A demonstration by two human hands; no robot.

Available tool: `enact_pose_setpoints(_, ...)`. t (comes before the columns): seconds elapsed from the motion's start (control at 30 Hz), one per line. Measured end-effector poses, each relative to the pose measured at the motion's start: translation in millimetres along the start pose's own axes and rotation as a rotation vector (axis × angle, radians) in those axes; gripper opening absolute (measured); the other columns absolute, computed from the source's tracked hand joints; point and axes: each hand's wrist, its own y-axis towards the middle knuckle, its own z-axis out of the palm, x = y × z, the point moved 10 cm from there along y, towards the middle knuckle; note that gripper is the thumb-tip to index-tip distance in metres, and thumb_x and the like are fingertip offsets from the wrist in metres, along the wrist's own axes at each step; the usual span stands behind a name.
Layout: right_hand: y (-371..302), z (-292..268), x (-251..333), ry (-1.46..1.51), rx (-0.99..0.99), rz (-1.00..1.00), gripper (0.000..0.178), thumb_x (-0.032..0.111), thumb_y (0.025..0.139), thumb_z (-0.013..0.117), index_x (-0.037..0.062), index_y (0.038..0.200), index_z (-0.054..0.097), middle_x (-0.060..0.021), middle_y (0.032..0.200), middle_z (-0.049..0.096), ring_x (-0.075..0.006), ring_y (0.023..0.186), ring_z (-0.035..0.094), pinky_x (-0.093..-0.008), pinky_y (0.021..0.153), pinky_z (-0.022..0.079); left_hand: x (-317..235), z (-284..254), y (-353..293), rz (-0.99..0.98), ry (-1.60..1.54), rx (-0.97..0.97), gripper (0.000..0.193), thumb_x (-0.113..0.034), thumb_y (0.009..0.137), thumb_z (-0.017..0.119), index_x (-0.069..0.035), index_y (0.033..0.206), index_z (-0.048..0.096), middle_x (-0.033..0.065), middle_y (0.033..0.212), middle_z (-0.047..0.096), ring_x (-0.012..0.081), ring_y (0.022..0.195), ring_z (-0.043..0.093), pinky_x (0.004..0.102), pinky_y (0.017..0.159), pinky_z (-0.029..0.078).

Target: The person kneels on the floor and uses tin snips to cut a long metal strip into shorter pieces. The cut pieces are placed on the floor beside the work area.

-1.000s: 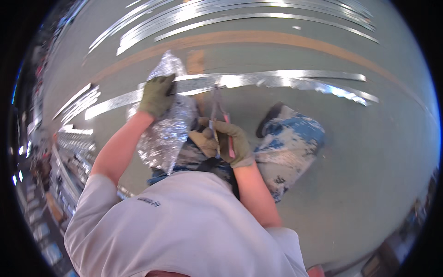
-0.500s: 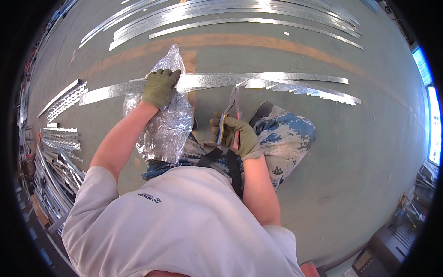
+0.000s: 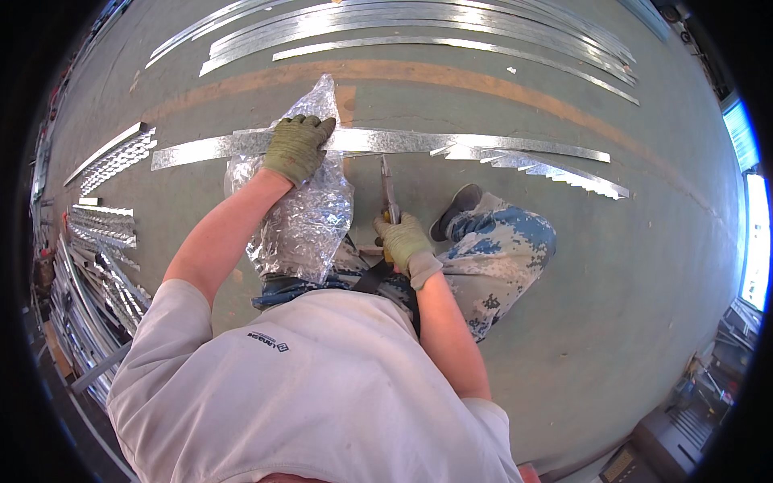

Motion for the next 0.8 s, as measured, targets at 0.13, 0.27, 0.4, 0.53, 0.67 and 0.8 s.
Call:
enact_pose_setpoints(0.13, 4, 2, 6, 0.001, -0.029, -0.021, 0.034, 0.035, 0.107, 0.081, 0.0044, 0.121, 0.077, -0.0125, 0.092, 0.078, -0.0225, 0.061, 0.066, -0.0419, 0.050, 0.050, -1, -2, -1, 0.011, -0.010, 0.000, 0.057, -0.025, 0.094, 0.083, -0.017, 0.149, 0.070, 0.0102, 0.126, 0.075, 0.0346, 0.121, 0.071, 0.0525, 0.104, 0.055)
enact_pose_setpoints(0.27, 6, 3, 1, -0.051, -0.022, 0.048, 0.034, 0.034, 0.108, 0.081, 0.0042, 0.122, 0.076, -0.0118, 0.094, 0.079, -0.0227, 0.074, 0.073, -0.0417, 0.056, 0.054, -1, -2, -2, 0.002, -0.012, 0.006, 0.058, -0.026, 0.094, 0.083, -0.017, 0.150, 0.069, 0.0098, 0.128, 0.075, 0.0344, 0.123, 0.070, 0.0525, 0.105, 0.054)
enact_pose_setpoints(0.4, 12, 3, 1, -0.012, -0.077, 0.015, 0.033, 0.033, 0.109, 0.081, 0.0048, 0.125, 0.075, -0.0116, 0.097, 0.079, -0.0221, 0.082, 0.075, -0.0412, 0.060, 0.056, -1, 2, -1, -0.003, -0.020, 0.027, 0.059, -0.026, 0.095, 0.083, -0.017, 0.151, 0.069, 0.0101, 0.130, 0.074, 0.0342, 0.125, 0.069, 0.0524, 0.106, 0.054)
enact_pose_setpoints(0.53, 19, 4, -3, -0.042, -0.037, 0.014, 0.033, 0.034, 0.109, 0.080, 0.0058, 0.127, 0.075, -0.0112, 0.101, 0.080, -0.0214, 0.082, 0.075, -0.0414, 0.060, 0.056, -1, 1, -2, 0.013, -0.008, 0.004, 0.059, -0.025, 0.095, 0.083, -0.017, 0.151, 0.068, 0.0102, 0.128, 0.075, 0.0342, 0.123, 0.070, 0.0522, 0.105, 0.054)
enact_pose_setpoints(0.67, 18, 8, -4, 0.012, -0.016, 0.009, 0.035, 0.036, 0.111, 0.079, 0.0062, 0.128, 0.075, -0.0105, 0.103, 0.080, -0.0213, 0.085, 0.076, -0.0404, 0.059, 0.056, -1, 2, -2, 0.011, 0.001, 0.012, 0.060, -0.024, 0.094, 0.083, -0.017, 0.151, 0.068, 0.0098, 0.126, 0.075, 0.0336, 0.122, 0.070, 0.0516, 0.104, 0.054)
enact_pose_setpoints(0.8, 12, 9, 2, 0.054, -0.004, -0.017, 0.038, 0.040, 0.111, 0.079, 0.0069, 0.129, 0.075, -0.0104, 0.105, 0.081, -0.0210, 0.083, 0.075, -0.0390, 0.059, 0.056, -2, 1, -2, 0.014, 0.007, 0.000, 0.060, -0.024, 0.094, 0.084, -0.016, 0.151, 0.069, 0.0095, 0.126, 0.074, 0.0332, 0.122, 0.070, 0.0513, 0.104, 0.054)
